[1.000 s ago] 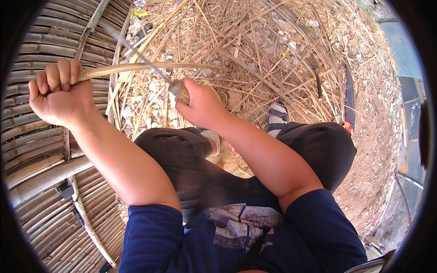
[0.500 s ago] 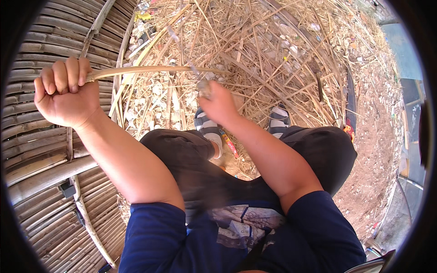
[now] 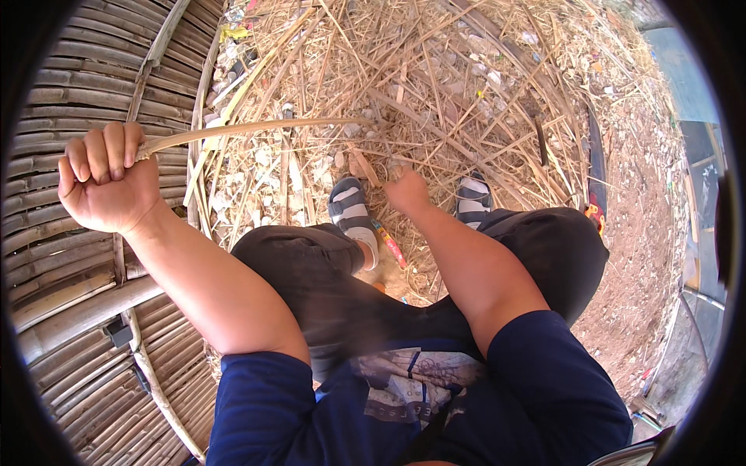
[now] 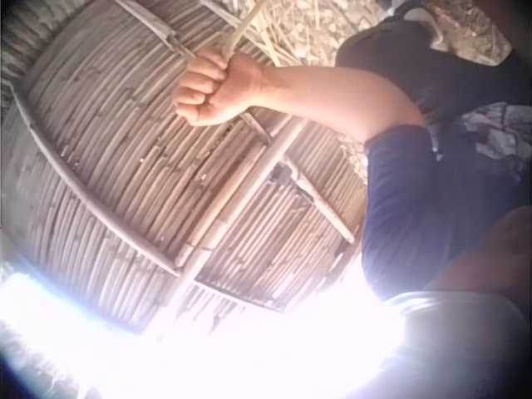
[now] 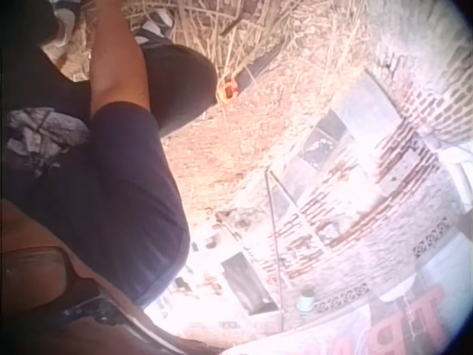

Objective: The person uses a blade to carve and shave pieces off a long bamboo stick.

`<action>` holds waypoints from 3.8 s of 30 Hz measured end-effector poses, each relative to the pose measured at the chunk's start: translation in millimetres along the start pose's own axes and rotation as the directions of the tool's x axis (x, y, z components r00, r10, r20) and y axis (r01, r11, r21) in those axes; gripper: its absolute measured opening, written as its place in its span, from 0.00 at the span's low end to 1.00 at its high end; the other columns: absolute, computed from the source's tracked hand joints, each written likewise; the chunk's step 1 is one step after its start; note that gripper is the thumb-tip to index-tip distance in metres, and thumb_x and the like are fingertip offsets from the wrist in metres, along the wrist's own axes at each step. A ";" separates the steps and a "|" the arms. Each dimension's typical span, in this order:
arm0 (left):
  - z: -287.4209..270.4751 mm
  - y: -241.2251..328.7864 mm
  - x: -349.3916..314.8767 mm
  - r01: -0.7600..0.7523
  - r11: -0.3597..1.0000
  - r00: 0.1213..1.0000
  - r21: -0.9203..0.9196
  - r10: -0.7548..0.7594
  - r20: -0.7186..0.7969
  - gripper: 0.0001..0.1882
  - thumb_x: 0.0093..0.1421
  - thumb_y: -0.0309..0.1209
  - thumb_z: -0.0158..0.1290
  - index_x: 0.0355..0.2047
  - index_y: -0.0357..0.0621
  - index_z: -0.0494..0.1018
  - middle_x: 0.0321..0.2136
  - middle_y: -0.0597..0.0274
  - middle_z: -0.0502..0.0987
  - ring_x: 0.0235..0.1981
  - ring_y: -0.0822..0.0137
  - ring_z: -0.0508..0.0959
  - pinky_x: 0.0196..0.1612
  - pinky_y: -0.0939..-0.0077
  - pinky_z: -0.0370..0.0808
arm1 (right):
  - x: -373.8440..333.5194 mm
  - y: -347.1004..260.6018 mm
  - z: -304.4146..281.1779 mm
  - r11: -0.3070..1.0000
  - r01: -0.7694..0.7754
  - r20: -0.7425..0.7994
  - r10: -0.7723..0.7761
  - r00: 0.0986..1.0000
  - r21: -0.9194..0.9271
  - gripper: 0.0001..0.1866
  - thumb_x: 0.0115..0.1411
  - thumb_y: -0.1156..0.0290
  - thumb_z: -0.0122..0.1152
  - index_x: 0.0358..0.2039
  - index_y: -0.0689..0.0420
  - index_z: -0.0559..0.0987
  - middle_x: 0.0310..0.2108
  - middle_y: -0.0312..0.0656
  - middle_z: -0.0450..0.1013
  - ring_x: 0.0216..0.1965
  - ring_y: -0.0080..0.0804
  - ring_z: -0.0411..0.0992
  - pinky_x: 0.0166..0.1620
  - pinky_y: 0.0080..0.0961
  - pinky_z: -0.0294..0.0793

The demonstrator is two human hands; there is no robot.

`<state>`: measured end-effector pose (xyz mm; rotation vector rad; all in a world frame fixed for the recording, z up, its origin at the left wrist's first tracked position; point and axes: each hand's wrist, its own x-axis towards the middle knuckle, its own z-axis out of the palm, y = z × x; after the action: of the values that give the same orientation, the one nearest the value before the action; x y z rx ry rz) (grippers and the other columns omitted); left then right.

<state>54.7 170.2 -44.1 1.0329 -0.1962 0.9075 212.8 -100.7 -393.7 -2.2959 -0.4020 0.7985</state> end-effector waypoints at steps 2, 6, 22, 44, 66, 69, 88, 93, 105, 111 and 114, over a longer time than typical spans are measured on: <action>1.8 -1.5 2.7 0.014 1.000 1.000 -0.014 -0.014 0.016 0.18 0.63 0.38 0.51 0.17 0.54 0.60 0.11 0.74 0.54 0.16 0.73 0.51 0.24 0.75 0.52 | -11.7 -27.8 -0.5 0.981 0.111 -0.044 -0.105 0.993 0.156 0.22 0.56 0.67 0.64 0.49 0.63 0.75 0.37 0.62 0.79 0.41 0.59 0.79 0.45 0.49 0.78; 2.5 -0.4 3.9 0.050 0.999 0.998 -0.019 -0.050 0.037 0.18 0.60 0.37 0.53 0.16 0.56 0.61 0.11 0.75 0.55 0.15 0.74 0.52 0.24 0.76 0.54 | -34.7 -90.6 -16.9 0.880 0.385 -0.026 -0.394 0.919 0.279 0.24 0.54 0.66 0.64 0.49 0.64 0.75 0.33 0.61 0.79 0.38 0.60 0.79 0.43 0.47 0.78; -5.4 1.3 7.9 0.077 0.997 0.996 -0.018 -0.076 0.039 0.17 0.58 0.36 0.53 0.15 0.57 0.61 0.10 0.77 0.56 0.14 0.75 0.54 0.24 0.77 0.57 | -19.3 -57.3 -3.2 0.929 0.247 -0.021 -0.251 0.968 0.276 0.25 0.54 0.64 0.66 0.51 0.61 0.75 0.40 0.61 0.79 0.43 0.60 0.78 0.46 0.46 0.78; 38.3 -27.2 16.8 -0.134 0.894 0.819 0.427 0.342 -0.460 0.11 0.65 0.32 0.37 0.23 0.50 0.57 0.16 0.69 0.53 0.19 0.70 0.52 0.26 0.71 0.55 | -63.3 -166.9 -42.2 0.766 0.556 0.010 -0.590 0.807 0.322 0.17 0.55 0.67 0.65 0.41 0.62 0.73 0.29 0.57 0.77 0.28 0.52 0.78 0.32 0.44 0.73; 70.8 -41.6 14.9 -0.108 0.812 0.642 0.574 0.498 -0.584 0.12 0.67 0.29 0.34 0.24 0.49 0.55 0.18 0.67 0.54 0.18 0.71 0.53 0.25 0.72 0.55 | -41.5 -107.1 -14.2 0.846 0.459 -0.025 -0.470 0.882 0.271 0.18 0.53 0.70 0.65 0.44 0.61 0.76 0.31 0.59 0.78 0.35 0.57 0.79 0.38 0.46 0.77; 62.3 -41.5 13.2 -0.090 0.818 0.615 0.568 0.494 -0.614 0.11 0.67 0.29 0.34 0.24 0.49 0.55 0.18 0.67 0.54 0.18 0.70 0.53 0.25 0.71 0.55 | -23.4 -85.8 -10.4 0.890 0.440 -0.027 -0.441 0.897 0.119 0.20 0.53 0.68 0.65 0.45 0.61 0.76 0.31 0.57 0.78 0.35 0.55 0.79 0.40 0.45 0.77; 61.2 -43.0 12.2 -0.105 0.804 0.637 0.585 0.506 -0.582 0.11 0.65 0.26 0.31 0.23 0.50 0.54 0.17 0.67 0.53 0.17 0.69 0.52 0.25 0.70 0.55 | -14.3 -75.5 -23.5 0.977 0.213 0.080 -0.211 0.974 -0.015 0.31 0.54 0.63 0.66 0.57 0.63 0.75 0.44 0.59 0.80 0.48 0.54 0.79 0.53 0.41 0.77; 64.8 -49.2 18.3 -0.088 0.791 0.601 0.605 0.526 -0.601 0.11 0.65 0.27 0.31 0.23 0.49 0.54 0.17 0.67 0.52 0.18 0.70 0.51 0.25 0.70 0.55 | -32.3 -103.9 -35.1 0.951 0.244 0.108 -0.267 0.958 0.188 0.23 0.53 0.65 0.65 0.46 0.65 0.75 0.39 0.59 0.79 0.43 0.54 0.80 0.48 0.45 0.77; 47.9 -36.1 13.2 -0.108 0.804 0.666 0.585 0.496 -0.557 0.11 0.66 0.28 0.31 0.24 0.49 0.54 0.16 0.67 0.52 0.17 0.70 0.51 0.25 0.70 0.55 | -13.5 -33.9 8.0 0.924 0.379 -0.163 -0.366 0.916 0.051 0.24 0.53 0.67 0.67 0.50 0.61 0.76 0.39 0.59 0.80 0.43 0.56 0.80 0.49 0.43 0.80; 56.6 -41.0 16.3 -0.113 0.793 0.690 0.599 0.497 -0.527 0.13 0.68 0.29 0.31 0.24 0.49 0.54 0.16 0.67 0.52 0.17 0.69 0.51 0.25 0.70 0.54 | 8.8 -30.3 4.3 0.991 0.105 -0.023 -0.103 0.994 0.088 0.24 0.53 0.63 0.66 0.47 0.64 0.78 0.39 0.60 0.80 0.43 0.56 0.79 0.48 0.44 0.77; 58.6 -43.1 17.5 -0.104 0.777 0.656 0.621 0.522 -0.544 0.14 0.70 0.30 0.31 0.24 0.48 0.54 0.17 0.67 0.52 0.18 0.69 0.51 0.25 0.70 0.54 | -22.8 -75.2 2.5 0.929 0.292 -0.090 -0.279 0.956 0.227 0.23 0.53 0.64 0.65 0.47 0.63 0.77 0.34 0.58 0.79 0.39 0.55 0.79 0.45 0.44 0.77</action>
<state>112.3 124.2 -31.8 1.1062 0.5820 1.7098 188.7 -55.3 -334.3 -1.9739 -0.5682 0.5985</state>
